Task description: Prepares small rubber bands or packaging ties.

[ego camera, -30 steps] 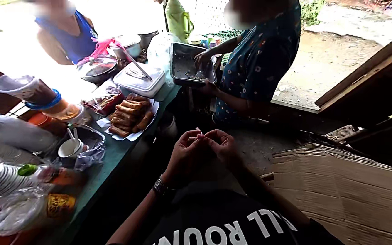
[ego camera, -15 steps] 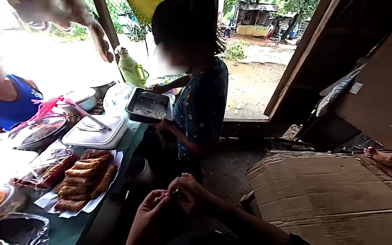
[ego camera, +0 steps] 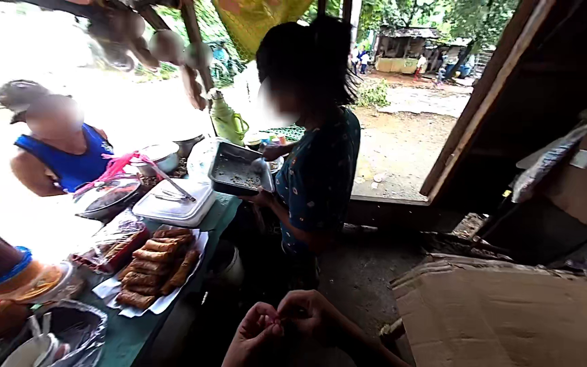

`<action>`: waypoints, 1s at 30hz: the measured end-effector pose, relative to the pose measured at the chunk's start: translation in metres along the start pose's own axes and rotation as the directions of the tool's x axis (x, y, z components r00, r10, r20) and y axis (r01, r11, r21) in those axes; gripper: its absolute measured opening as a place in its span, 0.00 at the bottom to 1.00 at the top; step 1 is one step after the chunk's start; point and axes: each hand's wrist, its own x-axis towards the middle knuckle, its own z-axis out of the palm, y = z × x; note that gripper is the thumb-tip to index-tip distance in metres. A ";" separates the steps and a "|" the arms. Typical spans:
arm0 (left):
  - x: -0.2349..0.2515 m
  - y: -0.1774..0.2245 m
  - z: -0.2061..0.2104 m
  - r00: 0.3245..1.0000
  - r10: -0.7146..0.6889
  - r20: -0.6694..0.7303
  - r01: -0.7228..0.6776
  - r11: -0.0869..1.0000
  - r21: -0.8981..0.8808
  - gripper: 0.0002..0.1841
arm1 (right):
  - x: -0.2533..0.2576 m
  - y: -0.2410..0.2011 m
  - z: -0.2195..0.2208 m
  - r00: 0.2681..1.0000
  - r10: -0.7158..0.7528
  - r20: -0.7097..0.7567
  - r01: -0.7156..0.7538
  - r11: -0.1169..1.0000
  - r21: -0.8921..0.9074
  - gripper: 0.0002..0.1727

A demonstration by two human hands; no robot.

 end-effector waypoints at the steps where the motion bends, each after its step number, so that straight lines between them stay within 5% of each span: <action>1: -0.002 -0.001 -0.001 1.000 0.014 0.005 -0.014 1.000 -0.016 0.11 | 0.000 0.001 0.002 1.000 -0.007 -0.002 0.007 1.000 0.003 0.10; 11: -0.020 -0.016 -0.013 0.996 0.084 0.027 -0.081 0.992 -0.097 0.08 | 0.008 0.008 0.013 0.995 -0.002 0.095 -0.004 0.998 0.066 0.07; 16: -0.029 -0.011 -0.002 0.974 0.030 -0.225 -0.037 0.999 -0.026 0.11 | 0.010 0.004 0.025 0.982 0.176 0.061 -0.180 0.982 0.061 0.07; 21: -0.025 -0.013 0.009 0.884 0.171 -0.435 -0.094 0.977 0.192 0.10 | 0.011 -0.001 0.045 0.962 0.248 -0.111 -0.245 0.969 0.042 0.07; 24: -0.019 0.001 0.011 0.883 0.097 -0.460 -0.045 0.991 0.123 0.05 | 0.023 0.004 0.041 0.959 0.273 -0.071 -0.253 0.945 0.209 0.05; 28: -0.012 0.019 0.013 0.908 -0.031 -0.417 -0.007 0.996 -0.089 0.19 | 0.038 0.003 0.026 0.919 0.393 0.024 -0.357 0.807 0.470 0.08; 30: -0.012 0.023 0.014 0.918 -0.058 -0.393 0.016 0.994 -0.110 0.14 | 0.040 0.003 0.024 0.918 0.394 0.051 -0.365 0.787 0.497 0.08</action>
